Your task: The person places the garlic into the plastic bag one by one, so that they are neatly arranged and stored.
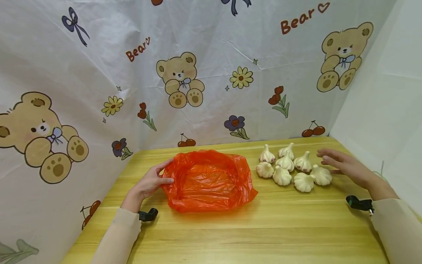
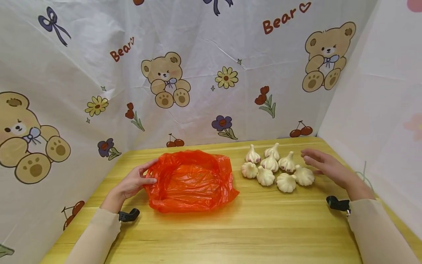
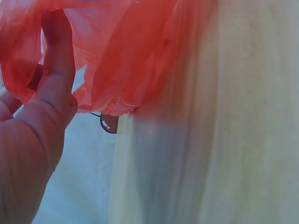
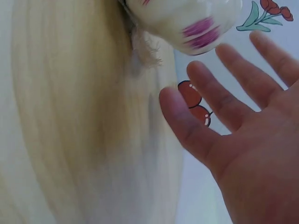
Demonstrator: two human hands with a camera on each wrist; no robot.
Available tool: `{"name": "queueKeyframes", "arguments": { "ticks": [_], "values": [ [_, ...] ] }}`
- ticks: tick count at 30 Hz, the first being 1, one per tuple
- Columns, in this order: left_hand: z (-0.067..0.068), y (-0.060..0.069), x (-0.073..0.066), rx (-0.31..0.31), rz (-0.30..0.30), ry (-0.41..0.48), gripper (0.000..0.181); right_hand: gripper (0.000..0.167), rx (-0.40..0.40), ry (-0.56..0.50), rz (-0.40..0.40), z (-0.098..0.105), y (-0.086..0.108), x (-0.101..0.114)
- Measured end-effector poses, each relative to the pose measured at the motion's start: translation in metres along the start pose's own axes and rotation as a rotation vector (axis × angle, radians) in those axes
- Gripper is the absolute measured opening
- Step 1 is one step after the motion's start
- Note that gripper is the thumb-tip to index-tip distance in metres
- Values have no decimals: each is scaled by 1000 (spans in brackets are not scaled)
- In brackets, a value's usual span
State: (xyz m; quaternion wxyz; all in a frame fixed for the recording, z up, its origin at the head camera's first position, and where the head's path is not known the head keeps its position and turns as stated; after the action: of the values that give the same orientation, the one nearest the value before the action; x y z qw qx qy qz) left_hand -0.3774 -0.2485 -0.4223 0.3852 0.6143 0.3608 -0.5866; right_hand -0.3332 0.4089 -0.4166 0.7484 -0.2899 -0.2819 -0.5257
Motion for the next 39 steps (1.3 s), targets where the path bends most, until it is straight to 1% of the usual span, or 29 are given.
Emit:
{"name": "queueKeyframes", "arguments": {
  "ticks": [3,9,14,16,19,23,27,30,34,39],
  "values": [
    [2,0,1,-5,4,10,93,48,10,-56,32,-2,2,-2],
    [1,2,0,-9,9,57,95,50,22,-127,67,-4,6,-12],
    [-1,3,2,0,10,77,96,53,69,-220,126,-9,7,-23],
    [-2,3,2,3,13,78,96,54,85,-235,143,-12,7,-26],
    [-2,2,4,6,17,87,97,54,73,-182,137,-14,7,-29],
    [-2,1,4,5,21,91,97,55,45,-115,100,-16,6,-32],
    [-2,0,3,2,23,80,97,54,39,-134,83,-17,7,-34],
    [-2,0,2,5,22,78,97,53,34,-128,65,-18,8,-35],
    [-3,0,2,11,17,82,97,54,34,-87,27,-18,9,-35],
    [-4,1,3,15,14,82,97,61,54,-32,-5,-20,10,-34]
  ]
}}
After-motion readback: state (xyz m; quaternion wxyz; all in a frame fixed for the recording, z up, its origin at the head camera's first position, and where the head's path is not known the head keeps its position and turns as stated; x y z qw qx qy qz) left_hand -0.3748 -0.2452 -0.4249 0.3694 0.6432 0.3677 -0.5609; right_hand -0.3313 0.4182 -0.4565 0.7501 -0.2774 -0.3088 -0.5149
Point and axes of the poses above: each hand's wrist, its own y-axis away from the middle knuckle, its own z-axis out of the back of the hand, x = y × z, the point moved 6 cm from there along -y, towards the middle knuckle, and after that the axes turned 6 degrees about y, right-handed, at the moved point
